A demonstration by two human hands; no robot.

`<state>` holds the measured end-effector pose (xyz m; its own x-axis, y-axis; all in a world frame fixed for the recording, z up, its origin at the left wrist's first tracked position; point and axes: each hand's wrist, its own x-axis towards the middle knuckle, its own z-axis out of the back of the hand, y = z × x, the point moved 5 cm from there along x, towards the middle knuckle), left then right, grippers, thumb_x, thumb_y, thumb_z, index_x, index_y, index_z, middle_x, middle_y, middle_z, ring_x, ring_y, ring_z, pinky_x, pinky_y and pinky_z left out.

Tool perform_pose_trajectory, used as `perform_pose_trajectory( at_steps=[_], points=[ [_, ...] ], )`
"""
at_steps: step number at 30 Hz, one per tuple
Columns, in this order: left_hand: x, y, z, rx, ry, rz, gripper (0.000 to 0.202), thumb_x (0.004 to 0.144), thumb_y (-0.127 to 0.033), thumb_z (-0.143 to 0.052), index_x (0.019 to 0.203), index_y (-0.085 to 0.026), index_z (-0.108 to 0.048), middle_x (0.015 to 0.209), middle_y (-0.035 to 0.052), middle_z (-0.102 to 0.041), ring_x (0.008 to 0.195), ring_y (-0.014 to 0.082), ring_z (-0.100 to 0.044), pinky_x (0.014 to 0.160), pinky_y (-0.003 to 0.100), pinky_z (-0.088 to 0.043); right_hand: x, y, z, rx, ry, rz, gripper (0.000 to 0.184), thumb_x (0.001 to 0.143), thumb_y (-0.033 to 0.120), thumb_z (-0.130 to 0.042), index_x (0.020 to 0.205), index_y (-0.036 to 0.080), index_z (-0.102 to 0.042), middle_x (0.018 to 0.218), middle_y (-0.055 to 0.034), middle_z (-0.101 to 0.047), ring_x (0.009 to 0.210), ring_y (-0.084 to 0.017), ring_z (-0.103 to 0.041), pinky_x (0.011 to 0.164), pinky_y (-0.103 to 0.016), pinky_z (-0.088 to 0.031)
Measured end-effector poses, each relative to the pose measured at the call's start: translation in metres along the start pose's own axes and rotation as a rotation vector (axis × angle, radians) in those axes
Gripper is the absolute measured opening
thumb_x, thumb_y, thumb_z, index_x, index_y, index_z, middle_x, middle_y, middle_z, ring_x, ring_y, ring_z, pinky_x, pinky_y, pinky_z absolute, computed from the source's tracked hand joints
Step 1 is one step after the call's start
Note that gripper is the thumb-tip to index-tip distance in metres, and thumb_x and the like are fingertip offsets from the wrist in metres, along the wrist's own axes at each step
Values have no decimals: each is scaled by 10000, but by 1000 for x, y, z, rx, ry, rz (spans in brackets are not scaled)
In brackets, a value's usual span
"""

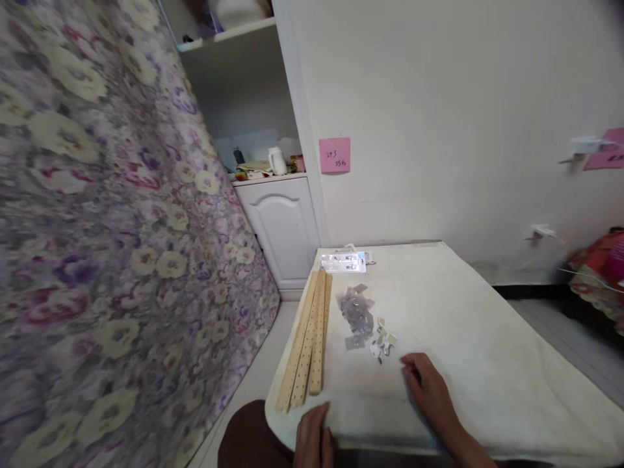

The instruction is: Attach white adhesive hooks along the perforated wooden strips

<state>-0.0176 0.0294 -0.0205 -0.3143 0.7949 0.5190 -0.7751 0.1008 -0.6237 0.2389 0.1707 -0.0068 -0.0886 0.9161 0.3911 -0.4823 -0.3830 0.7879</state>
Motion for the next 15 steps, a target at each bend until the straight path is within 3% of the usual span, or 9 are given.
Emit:
perform_pose_trajectory(
  at_steps=[5, 9, 15],
  points=[
    [33, -18, 11, 231, 67, -26, 386, 884, -306, -453, 1255, -206, -496, 1169, 94, -552, 1096, 229, -494, 930, 404, -436, -3, -1, -3, 4, 26, 29, 186, 839, 271, -429, 915, 198, -582, 914, -69, -606, 816, -194, -592, 747, -320, -490],
    [59, -19, 8, 500, 88, 26, 453, 850, -285, -489, 1293, -190, -477, 1157, 108, -545, 1004, 251, -500, 845, 404, -422, -3, -2, -5, 4, 29, 50, 177, 841, 255, -423, 901, 201, -580, 906, -71, -611, 829, -197, -591, 758, -321, -490],
    [71, -12, 3, 568, 93, 3, 409, 873, -197, -414, 1275, -192, -490, 1109, 86, -561, 965, 217, -515, 827, 349, -408, -3, -2, -6, 8, 31, 47, 171, 841, 256, -426, 888, 208, -583, 877, -66, -623, 789, -194, -601, 723, -311, -502]
  ],
)
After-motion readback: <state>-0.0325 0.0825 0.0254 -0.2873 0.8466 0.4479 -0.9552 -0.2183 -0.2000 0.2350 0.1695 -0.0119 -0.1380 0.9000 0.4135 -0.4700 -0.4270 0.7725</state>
